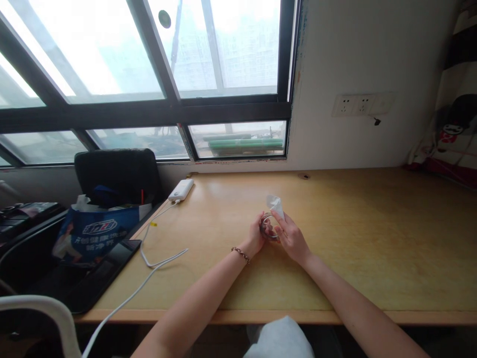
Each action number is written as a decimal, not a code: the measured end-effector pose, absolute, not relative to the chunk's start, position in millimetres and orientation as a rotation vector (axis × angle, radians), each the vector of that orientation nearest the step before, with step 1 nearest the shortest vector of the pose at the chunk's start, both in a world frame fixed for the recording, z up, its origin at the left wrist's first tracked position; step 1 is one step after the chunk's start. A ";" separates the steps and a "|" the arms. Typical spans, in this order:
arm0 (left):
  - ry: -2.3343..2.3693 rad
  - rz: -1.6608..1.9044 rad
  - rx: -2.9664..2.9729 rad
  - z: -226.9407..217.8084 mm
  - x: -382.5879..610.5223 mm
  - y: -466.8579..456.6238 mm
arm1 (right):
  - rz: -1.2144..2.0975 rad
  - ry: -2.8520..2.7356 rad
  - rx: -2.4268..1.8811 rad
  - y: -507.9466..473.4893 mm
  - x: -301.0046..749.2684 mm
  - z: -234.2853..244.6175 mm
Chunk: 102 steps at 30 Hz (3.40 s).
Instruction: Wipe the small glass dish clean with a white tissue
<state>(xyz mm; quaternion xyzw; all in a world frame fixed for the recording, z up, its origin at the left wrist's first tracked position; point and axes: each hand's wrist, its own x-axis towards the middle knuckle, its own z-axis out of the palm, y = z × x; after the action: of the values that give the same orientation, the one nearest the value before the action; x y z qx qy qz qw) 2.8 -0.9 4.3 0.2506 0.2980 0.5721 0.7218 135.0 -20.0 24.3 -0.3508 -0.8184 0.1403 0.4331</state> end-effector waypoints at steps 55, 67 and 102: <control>0.687 1.356 0.416 -6.1 0.2 11.4 | 0.190 -2.241 -0.725 -22.5 129.7 20.1; 0.877 1.182 0.482 3.0 2.0 6.4 | 0.045 -2.091 -0.957 -14.0 136.5 18.4; 0.486 1.484 0.318 -2.6 -5.3 7.6 | 0.303 -2.184 -0.816 -19.0 122.8 7.1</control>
<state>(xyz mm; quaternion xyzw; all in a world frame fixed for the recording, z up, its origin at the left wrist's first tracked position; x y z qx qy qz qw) -5.3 7.6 -2.6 0.1428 0.2179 0.6659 0.6991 122.8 -19.0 7.1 -0.3204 -0.8573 0.1191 0.3850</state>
